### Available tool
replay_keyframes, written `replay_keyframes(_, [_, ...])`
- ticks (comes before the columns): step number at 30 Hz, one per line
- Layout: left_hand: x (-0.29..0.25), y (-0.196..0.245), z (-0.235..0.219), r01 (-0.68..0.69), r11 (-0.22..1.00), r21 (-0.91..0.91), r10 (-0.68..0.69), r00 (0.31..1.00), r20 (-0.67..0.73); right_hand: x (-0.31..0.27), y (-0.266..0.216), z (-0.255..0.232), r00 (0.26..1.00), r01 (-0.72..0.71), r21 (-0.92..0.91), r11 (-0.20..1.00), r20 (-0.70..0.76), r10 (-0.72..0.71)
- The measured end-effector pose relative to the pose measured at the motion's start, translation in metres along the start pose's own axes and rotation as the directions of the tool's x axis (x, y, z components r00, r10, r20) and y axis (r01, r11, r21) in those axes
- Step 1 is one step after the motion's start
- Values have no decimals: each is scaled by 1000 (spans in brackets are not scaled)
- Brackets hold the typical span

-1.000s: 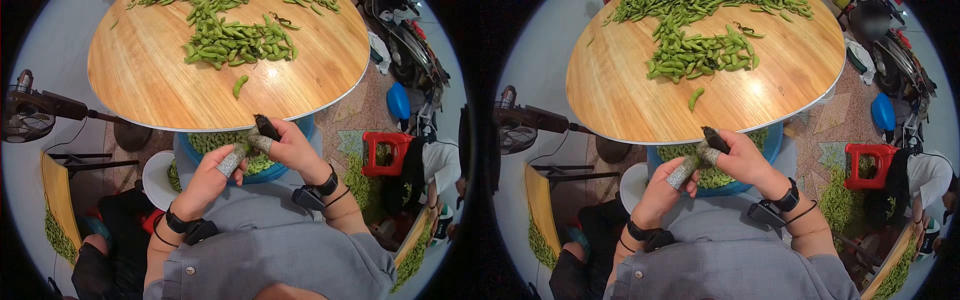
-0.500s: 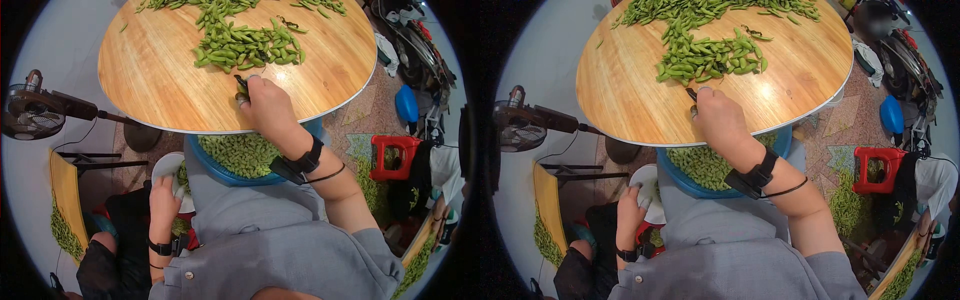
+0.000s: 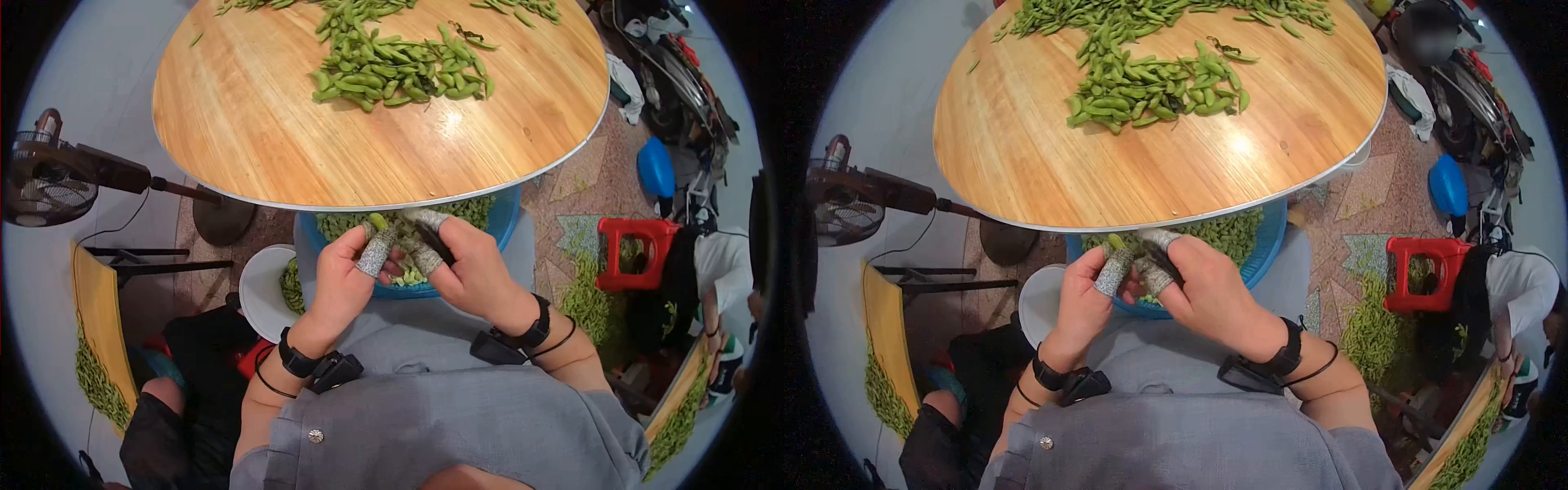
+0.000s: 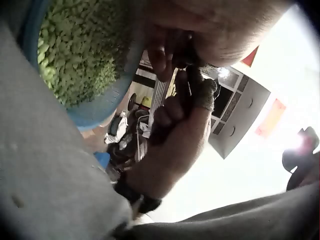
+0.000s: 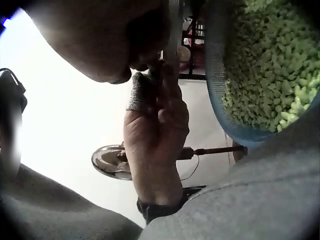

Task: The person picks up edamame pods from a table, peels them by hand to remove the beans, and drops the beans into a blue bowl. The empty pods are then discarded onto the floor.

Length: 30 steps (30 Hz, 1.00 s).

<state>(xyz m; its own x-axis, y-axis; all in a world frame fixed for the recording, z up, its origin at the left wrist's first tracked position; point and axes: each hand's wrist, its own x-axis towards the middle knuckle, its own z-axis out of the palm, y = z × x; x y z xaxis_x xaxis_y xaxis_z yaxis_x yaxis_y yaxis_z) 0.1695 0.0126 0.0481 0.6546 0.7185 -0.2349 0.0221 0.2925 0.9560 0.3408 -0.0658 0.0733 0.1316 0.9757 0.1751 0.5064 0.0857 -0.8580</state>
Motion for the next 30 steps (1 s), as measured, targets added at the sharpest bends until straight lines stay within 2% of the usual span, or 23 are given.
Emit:
replay_keyframes(1, [-1,0,1,4,1000,5,-4,1000,5,1,0,-2,999,-41,67,997,8,41])
replay_keyframes(2, [-2,-1,1,11,999,-43,-11,1000,3,3,2,-2,994,-84,153,985,80,72])
replay_keyframes(3, [-3,-1,1,17,996,-91,-17,1000,-1,4,1,-2,994,-85,156,984,77,73])
replay_keyframes(5, [-4,3,5,8,994,-112,-8,1000,1,8,-1,-3,957,-157,267,951,280,80])
replay_keyframes(9, [-7,0,2,-7,994,-105,12,999,41,9,1,-4,938,-144,262,954,345,46])
replay_keyframes(11, [-6,-2,2,-11,997,-79,15,999,43,10,0,-6,926,-234,332,914,362,105])
replay_keyframes(12, [-5,-2,2,-15,999,-52,18,999,51,10,1,-7,927,-235,335,913,359,107])
replay_keyframes(14, [-5,2,3,14,998,-54,-10,998,66,9,5,-9,855,-422,391,818,472,215])
replay_keyframes(15, [-4,4,4,37,998,-59,-33,997,76,9,4,-12,857,-423,395,815,466,219])
replay_keyframes(17, [-3,6,7,57,998,-21,-56,997,59,11,-1,-18,805,-497,338,799,524,278])
replay_keyframes(18, [-2,6,8,74,997,12,-74,997,32,9,0,-18,808,-498,342,797,518,283])
replay_keyframes(19, [-1,4,7,76,997,14,-76,996,39,8,3,-16,865,-395,355,847,455,213])
replay_keyframes(20, [1,-1,5,-106,944,311,104,994,24,6,8,-13,910,-288,358,888,392,137])
replay_keyframes(21, [1,-4,4,-263,774,577,279,958,62,3,17,-6,911,-289,358,888,389,140])
replay_keyframes(22, [1,-4,6,-263,774,576,277,959,65,0,29,3,950,-181,332,926,302,78])
replay_keyframes(23, [-1,-3,10,-349,594,725,405,908,105,-2,36,8,976,-74,293,953,217,8])
replay_keyframes(24, [-1,-3,13,-400,377,835,515,840,170,-2,38,10,976,-75,294,953,216,10])
replay_keyframes(27, [0,-3,9,-418,348,839,494,842,215,-1,36,4,961,-157,358,920,270,59])
replay_keyframes(28, [0,2,7,-418,348,839,493,843,215,1,29,-8,835,-516,580,631,506,218])
replay_keyframes(29, [0,11,5,-176,835,522,159,984,78,2,23,-16,630,-777,601,190,741,232])
replay_keyframes(30, [0,17,2,220,974,51,-225,966,126,0,22,-19,628,-778,600,188,743,231])
